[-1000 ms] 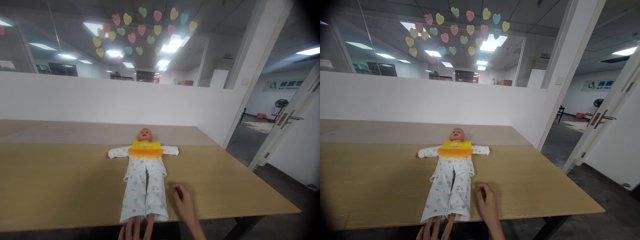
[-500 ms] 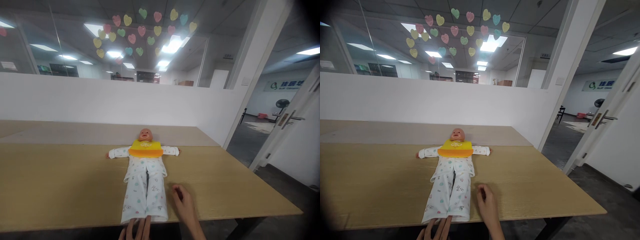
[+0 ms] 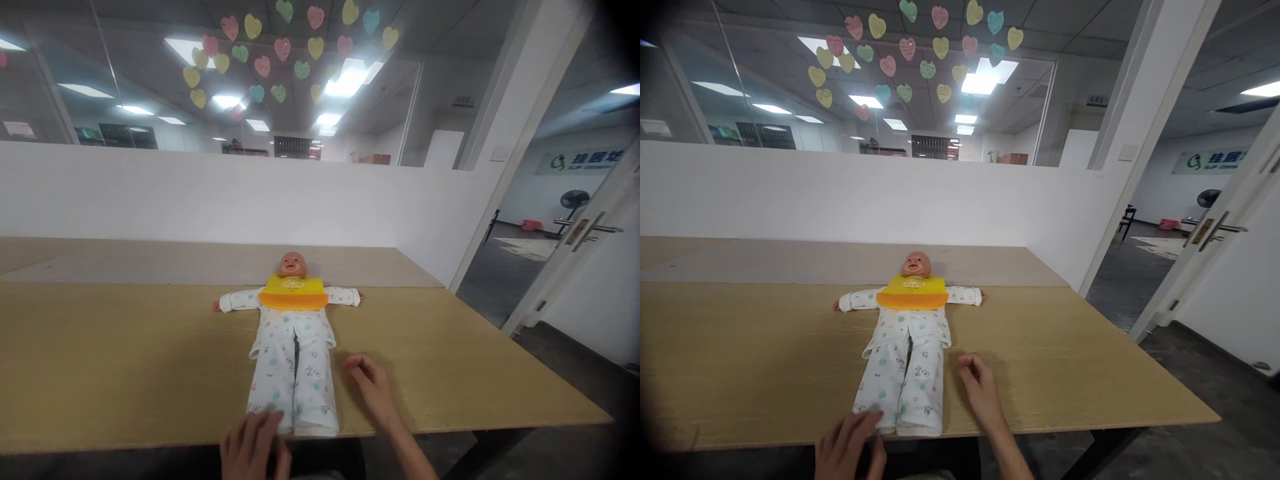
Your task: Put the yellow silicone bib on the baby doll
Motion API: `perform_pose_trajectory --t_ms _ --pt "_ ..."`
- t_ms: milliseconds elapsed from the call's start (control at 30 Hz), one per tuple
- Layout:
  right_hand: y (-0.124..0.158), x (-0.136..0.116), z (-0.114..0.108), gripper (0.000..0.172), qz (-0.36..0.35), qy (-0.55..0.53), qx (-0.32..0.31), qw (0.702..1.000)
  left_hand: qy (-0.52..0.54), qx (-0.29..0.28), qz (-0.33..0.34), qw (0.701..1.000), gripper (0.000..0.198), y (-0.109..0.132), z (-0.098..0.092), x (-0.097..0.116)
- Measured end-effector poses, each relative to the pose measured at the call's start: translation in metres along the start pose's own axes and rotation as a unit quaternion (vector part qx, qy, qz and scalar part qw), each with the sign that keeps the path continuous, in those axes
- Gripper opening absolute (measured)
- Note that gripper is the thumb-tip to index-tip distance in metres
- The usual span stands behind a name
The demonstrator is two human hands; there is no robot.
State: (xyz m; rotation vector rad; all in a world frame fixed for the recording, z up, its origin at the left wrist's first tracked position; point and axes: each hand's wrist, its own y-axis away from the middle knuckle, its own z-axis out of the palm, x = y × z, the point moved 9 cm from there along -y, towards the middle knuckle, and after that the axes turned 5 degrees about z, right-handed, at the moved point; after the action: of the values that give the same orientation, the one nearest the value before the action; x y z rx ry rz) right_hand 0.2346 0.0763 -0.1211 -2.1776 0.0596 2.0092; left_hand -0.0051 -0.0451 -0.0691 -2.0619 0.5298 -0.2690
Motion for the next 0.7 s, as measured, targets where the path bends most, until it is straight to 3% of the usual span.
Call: perform_pose_trajectory --t_ms 100,167,233,300,500,700 --pt "-0.019 -0.005 0.003 0.019 0.035 -0.045 -0.022 0.998 0.070 0.011 -0.074 0.995 0.021 -0.046 0.002 -0.055" --pt "-0.036 -0.010 0.005 0.016 0.044 -0.066 -0.029 0.996 0.088 0.036 -0.189 0.977 0.017 -0.076 0.011 -0.103" --pt "-0.059 -0.016 0.006 0.015 0.047 -0.090 -0.020 0.995 0.134 0.038 -0.308 0.941 0.020 -0.098 0.033 -0.147" --pt "-0.088 -0.022 0.007 0.016 0.046 -0.119 -0.005 0.992 0.152 0.016 -0.362 0.919 0.019 -0.120 0.060 -0.178" --pt "-0.183 -0.029 0.020 0.020 0.065 -0.179 0.040 0.981 0.233 -0.054 -0.399 0.885 0.023 -0.165 0.153 -0.242" --pt "-0.253 -0.014 0.053 0.020 0.116 -0.182 0.010 0.976 0.263 -0.082 -0.446 0.852 0.023 -0.175 0.235 -0.289"
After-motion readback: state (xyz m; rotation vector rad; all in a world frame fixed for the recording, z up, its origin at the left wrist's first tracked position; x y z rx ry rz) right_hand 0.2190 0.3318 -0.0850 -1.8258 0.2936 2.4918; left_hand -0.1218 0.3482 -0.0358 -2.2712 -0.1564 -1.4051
